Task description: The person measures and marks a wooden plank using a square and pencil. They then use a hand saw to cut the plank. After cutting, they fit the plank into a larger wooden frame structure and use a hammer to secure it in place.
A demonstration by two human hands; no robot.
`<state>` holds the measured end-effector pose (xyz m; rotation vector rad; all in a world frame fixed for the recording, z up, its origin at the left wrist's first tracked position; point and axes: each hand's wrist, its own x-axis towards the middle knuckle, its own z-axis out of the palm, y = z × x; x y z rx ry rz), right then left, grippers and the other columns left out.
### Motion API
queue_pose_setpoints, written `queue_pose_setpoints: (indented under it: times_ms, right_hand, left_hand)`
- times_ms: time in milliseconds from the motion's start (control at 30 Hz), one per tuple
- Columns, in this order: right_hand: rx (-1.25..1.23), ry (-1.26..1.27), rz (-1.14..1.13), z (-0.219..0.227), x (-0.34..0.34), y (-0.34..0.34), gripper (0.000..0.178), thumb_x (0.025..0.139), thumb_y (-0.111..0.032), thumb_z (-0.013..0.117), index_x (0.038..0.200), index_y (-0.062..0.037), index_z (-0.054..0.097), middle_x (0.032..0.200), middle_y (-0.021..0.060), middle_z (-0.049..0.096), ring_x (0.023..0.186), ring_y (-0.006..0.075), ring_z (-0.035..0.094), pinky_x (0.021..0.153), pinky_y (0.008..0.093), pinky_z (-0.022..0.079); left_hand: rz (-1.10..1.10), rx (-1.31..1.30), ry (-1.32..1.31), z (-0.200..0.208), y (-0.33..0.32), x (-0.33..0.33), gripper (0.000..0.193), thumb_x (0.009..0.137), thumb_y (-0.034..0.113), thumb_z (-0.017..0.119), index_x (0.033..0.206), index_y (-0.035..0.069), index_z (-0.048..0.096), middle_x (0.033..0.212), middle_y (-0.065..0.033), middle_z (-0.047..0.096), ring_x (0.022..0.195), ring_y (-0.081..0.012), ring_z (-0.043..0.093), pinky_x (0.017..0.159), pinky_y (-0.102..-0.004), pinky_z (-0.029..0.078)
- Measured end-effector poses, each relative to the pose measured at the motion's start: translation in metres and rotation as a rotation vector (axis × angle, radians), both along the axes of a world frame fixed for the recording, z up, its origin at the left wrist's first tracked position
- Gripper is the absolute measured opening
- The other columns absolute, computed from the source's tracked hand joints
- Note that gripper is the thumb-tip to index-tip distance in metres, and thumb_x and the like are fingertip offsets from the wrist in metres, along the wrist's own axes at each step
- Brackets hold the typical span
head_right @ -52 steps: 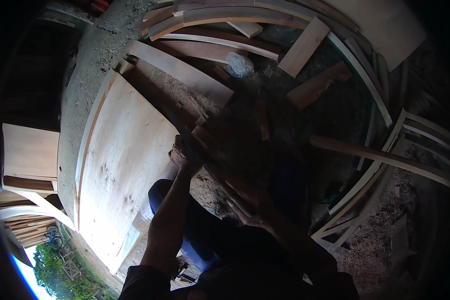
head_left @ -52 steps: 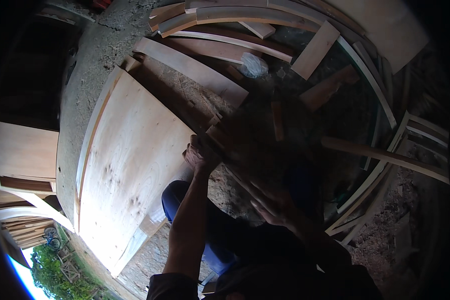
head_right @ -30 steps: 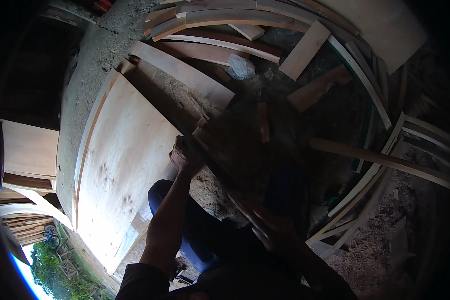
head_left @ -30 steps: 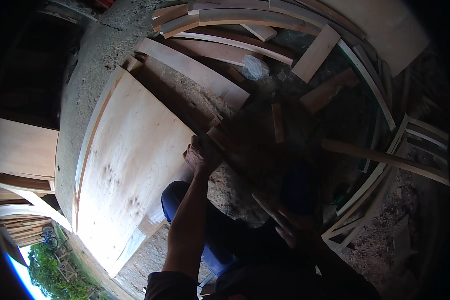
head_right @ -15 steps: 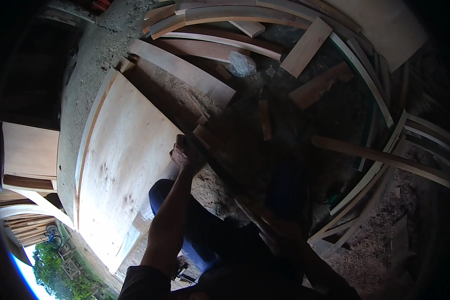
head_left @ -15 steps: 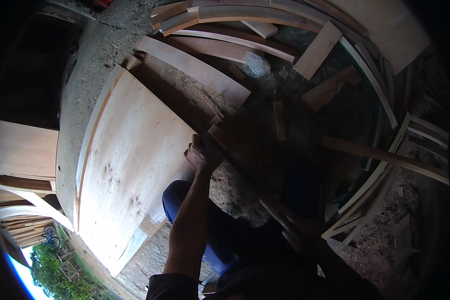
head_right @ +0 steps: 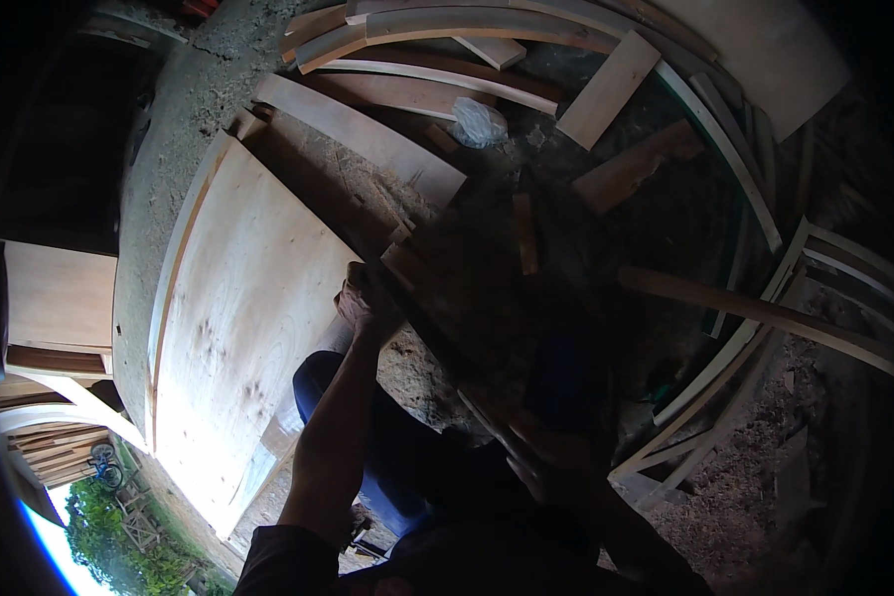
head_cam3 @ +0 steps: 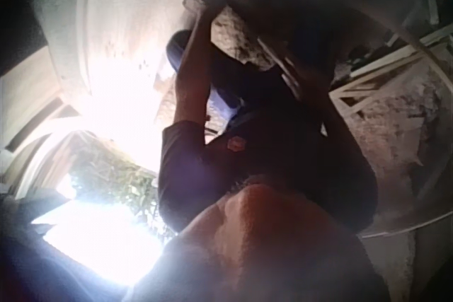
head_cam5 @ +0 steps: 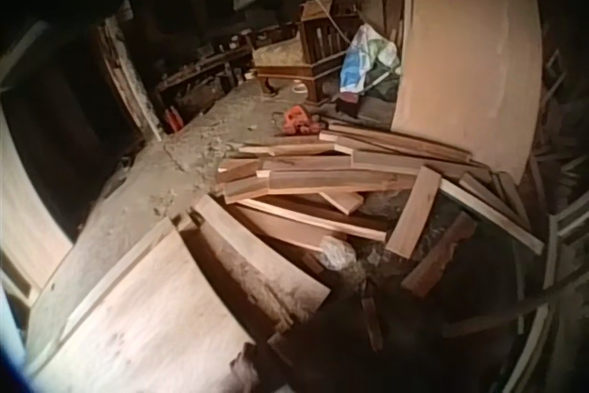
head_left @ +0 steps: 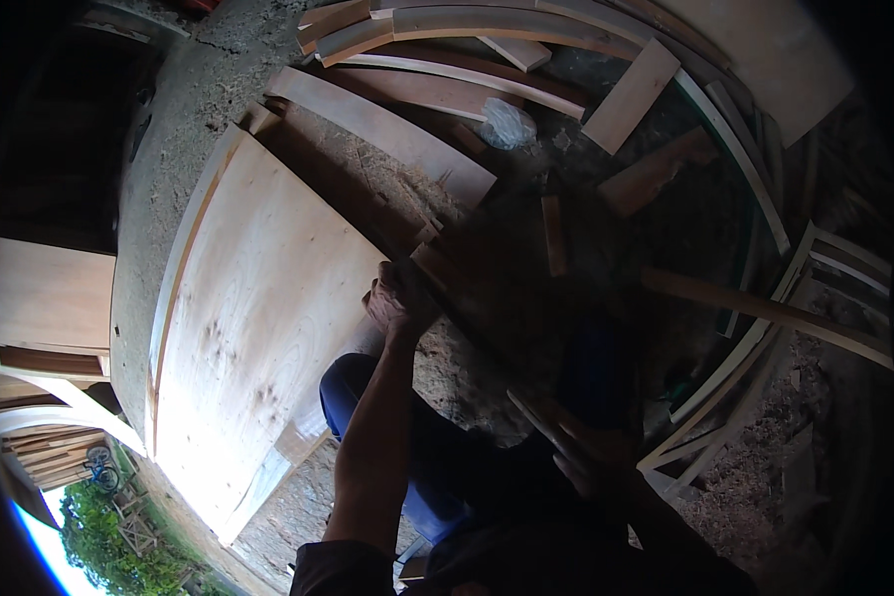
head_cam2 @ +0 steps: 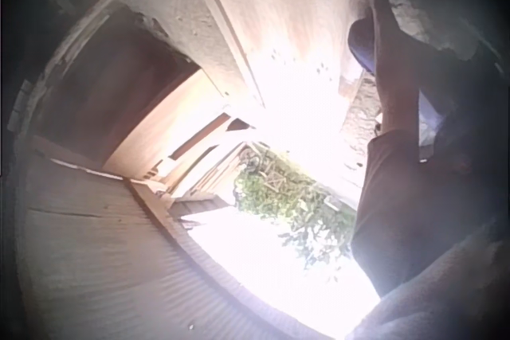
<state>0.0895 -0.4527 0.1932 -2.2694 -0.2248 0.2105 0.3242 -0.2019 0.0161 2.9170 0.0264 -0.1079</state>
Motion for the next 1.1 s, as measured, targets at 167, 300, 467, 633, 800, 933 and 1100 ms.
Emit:
queue_pose_setpoints:
  times_ms: [167,300,467,633,800,933,1100]
  right_hand:
    - [-0.395,-0.204,0.108,-0.128,0.066,0.056,0.060,0.087,-0.010,0.072,0.144,-0.0074,0.052,0.138,0.0152,0.058,0.101,0.0271,0.069,0.082,0.0368,0.059]
    - [0.073,-0.346,-0.047,-0.072,0.038,0.034,0.068,0.085,-0.007,0.073,0.147,-0.0082,0.047,0.141,0.0162,0.056,0.096,0.0272,0.070,0.075,0.0364,0.059]
    - [0.175,-0.037,-0.081,-0.048,0.010,0.017,0.064,0.084,-0.007,0.074,0.144,-0.0093,0.051,0.137,0.0151,0.059,0.093,0.0265,0.071,0.073,0.0362,0.059]
    - [-0.038,-0.208,-0.124,-0.093,0.083,0.055,0.056,0.087,-0.017,0.073,0.139,-0.0077,0.054,0.121,0.0154,0.066,0.086,0.0263,0.071,0.070,0.0359,0.059]
    - [0.010,-0.014,-0.018,-0.003,0.017,0.013,0.058,0.090,-0.018,0.070,0.143,-0.0045,0.051,0.131,0.0138,0.063,0.098,0.0248,0.071,0.075,0.0376,0.060]
    - [0.091,-0.086,0.007,-0.020,0.027,0.018,0.059,0.086,-0.009,0.071,0.142,-0.0057,0.052,0.136,0.0159,0.059,0.098,0.0270,0.070,0.074,0.0392,0.061]
    - [0.035,-0.251,-0.120,-0.073,0.097,0.051,0.055,0.089,-0.007,0.067,0.142,-0.0077,0.054,0.132,0.0161,0.062,0.081,0.0279,0.070,0.064,0.0366,0.058]
  left_hand:
    - [-0.069,-0.118,-0.052,0.012,-0.018,0.005,0.037,0.095,0.050,0.051,0.101,0.015,0.057,0.089,-0.0109,0.070,0.087,-0.0342,0.069,0.075,-0.0490,0.050]
    - [0.036,-0.067,0.060,0.017,-0.003,0.010,0.033,0.092,0.045,0.057,0.103,0.014,0.055,0.092,-0.0107,0.070,0.088,-0.0333,0.069,0.078,-0.0485,0.049]
    - [0.103,-0.097,0.065,0.020,-0.009,0.004,0.034,0.093,0.045,0.055,0.102,0.013,0.055,0.090,-0.0111,0.069,0.087,-0.0326,0.068,0.078,-0.0478,0.048]
    - [-0.093,-0.030,0.090,0.016,-0.011,0.010,0.044,0.083,0.046,0.066,0.110,0.014,0.054,0.096,-0.0106,0.063,0.092,-0.0323,0.066,0.081,-0.0496,0.047]
    - [-0.109,0.099,0.029,0.008,-0.004,0.010,0.038,0.084,0.040,0.068,0.108,0.014,0.054,0.089,-0.0080,0.066,0.087,-0.0292,0.068,0.077,-0.0475,0.047]
    - [-0.066,0.072,0.141,0.003,0.008,0.000,0.056,0.072,0.044,0.077,0.115,0.016,0.053,0.106,-0.0085,0.060,0.098,-0.0318,0.065,0.083,-0.0497,0.048]
    - [-0.087,-0.104,0.172,0.018,-0.015,0.010,0.058,0.069,0.043,0.079,0.113,0.016,0.054,0.108,-0.0089,0.060,0.100,-0.0327,0.064,0.085,-0.0494,0.048]
